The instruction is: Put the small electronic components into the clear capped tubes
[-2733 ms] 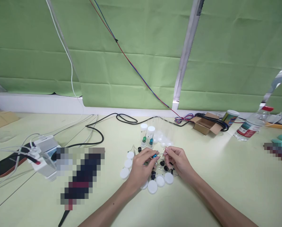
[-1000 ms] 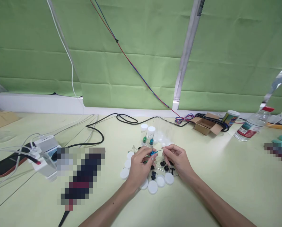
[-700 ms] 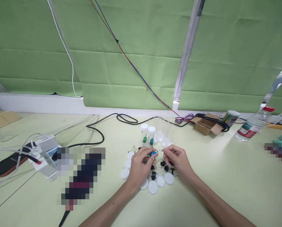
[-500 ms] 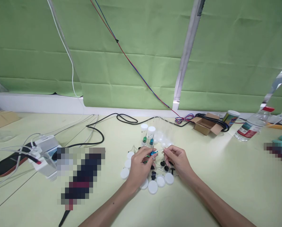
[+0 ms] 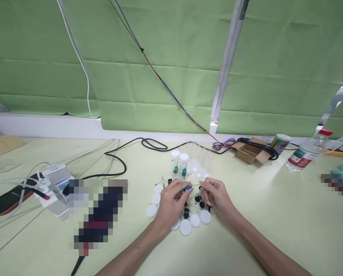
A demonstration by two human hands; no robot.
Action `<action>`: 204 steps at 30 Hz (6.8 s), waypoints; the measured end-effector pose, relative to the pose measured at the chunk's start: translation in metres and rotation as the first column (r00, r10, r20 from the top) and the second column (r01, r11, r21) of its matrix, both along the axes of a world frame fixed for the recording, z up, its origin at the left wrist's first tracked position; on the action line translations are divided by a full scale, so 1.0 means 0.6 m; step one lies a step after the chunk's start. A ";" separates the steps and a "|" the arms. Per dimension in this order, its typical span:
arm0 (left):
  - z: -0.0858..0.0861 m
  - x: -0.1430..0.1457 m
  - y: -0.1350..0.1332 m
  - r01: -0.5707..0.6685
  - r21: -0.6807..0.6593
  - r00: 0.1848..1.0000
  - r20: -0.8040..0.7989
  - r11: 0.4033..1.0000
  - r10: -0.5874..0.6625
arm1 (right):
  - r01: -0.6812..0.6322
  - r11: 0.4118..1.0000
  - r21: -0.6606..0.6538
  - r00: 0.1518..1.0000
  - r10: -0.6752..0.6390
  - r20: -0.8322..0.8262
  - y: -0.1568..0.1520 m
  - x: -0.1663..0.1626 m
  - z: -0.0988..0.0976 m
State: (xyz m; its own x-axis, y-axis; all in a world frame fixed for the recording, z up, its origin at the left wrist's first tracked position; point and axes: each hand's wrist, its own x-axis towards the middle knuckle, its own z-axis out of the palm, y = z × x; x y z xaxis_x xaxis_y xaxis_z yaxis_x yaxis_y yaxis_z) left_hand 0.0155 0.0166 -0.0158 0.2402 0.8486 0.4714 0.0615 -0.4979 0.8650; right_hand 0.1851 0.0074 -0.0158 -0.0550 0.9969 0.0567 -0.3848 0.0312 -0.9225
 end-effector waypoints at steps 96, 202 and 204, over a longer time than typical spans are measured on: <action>0.009 0.006 0.003 0.013 -0.165 0.995 0.100 0.986 0.004 | 0.091 0.987 0.133 0.993 -0.100 0.063 0.009 0.002 -0.009; 0.013 0.010 -0.007 0.054 -0.214 0.996 0.081 0.975 -0.038 | 0.053 0.998 0.022 0.998 -0.054 0.012 0.004 -0.002 -0.012; 0.013 0.010 -0.006 0.054 -0.234 0.995 0.095 0.971 -0.032 | 0.052 0.998 0.045 0.998 -0.053 0.021 0.003 -0.001 -0.012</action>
State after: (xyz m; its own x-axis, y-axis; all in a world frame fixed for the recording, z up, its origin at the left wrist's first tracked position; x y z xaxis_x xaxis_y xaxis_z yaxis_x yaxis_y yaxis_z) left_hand 0.0214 0.0130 -0.0078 0.2445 0.9282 0.2806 -0.0388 -0.2798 0.9593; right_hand 0.1844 0.0090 -0.0227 -0.0049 0.9949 0.1006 -0.3611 0.0920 -0.9280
